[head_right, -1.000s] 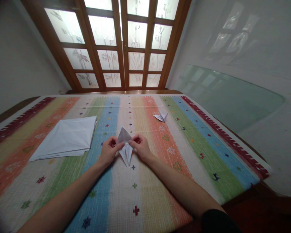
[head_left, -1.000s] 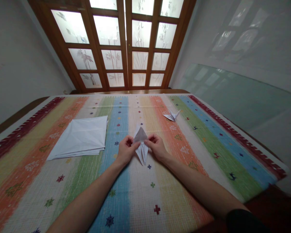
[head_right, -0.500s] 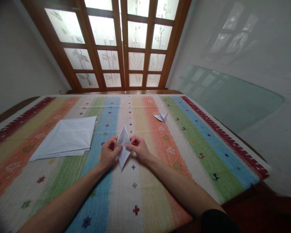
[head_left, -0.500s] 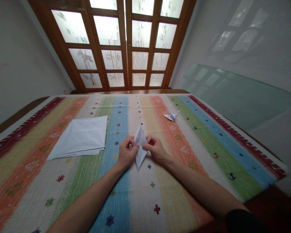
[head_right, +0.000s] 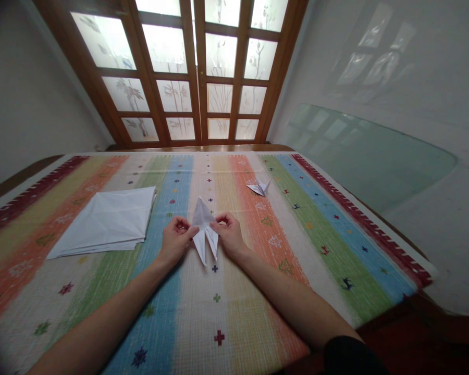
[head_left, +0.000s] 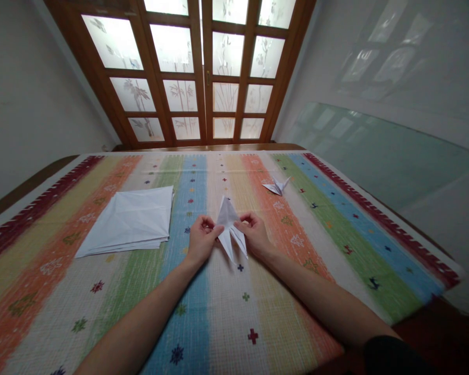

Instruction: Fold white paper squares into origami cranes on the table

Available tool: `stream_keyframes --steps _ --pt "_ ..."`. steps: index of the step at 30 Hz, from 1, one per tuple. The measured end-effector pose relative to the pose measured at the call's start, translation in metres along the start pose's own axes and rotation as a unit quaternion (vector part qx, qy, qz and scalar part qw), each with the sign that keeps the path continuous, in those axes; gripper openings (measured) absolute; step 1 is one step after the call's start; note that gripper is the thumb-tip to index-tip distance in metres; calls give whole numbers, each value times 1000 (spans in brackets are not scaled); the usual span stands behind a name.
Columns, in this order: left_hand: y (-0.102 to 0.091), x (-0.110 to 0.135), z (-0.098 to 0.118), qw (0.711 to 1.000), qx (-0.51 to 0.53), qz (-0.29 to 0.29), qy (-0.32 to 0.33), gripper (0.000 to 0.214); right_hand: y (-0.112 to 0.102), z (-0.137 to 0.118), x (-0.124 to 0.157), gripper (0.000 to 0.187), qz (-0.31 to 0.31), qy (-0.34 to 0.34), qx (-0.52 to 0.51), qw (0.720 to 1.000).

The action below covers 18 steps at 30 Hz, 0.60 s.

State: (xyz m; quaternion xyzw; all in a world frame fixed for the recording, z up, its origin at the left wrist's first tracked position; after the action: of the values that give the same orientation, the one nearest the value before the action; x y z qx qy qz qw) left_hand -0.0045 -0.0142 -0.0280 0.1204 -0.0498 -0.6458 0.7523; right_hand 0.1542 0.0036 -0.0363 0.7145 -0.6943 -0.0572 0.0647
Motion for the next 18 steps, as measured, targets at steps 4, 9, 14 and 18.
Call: stream_keyframes --steps 4,9,14,18 --pt "-2 -1 3 999 13 3 37 28 0 -1 -1 34 -23 -14 -14 1000" --pt "-5 -2 -2 999 15 -37 7 24 -1 -3 -1 12 -52 -9 -7 999" --pt "-9 -2 -4 999 -20 -29 32 19 0 0 -1 25 -55 7 -24 998" --pt "-8 -1 -2 998 -48 -28 40 15 1 2 1 28 -66 11 8 998"
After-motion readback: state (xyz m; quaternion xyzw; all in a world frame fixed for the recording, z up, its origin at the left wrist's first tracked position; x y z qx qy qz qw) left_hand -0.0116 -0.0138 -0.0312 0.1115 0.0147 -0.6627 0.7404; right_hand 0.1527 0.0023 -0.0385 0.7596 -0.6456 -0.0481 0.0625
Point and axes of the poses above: each hand's wrist, its own x-axis away from the middle knuckle, its own y-axis out of the palm, z = x × y, the point moved 2 cm from there along -x, towards the middle knuckle, and after that the axes turned 6 degrees about x, right-handed, at the moved point
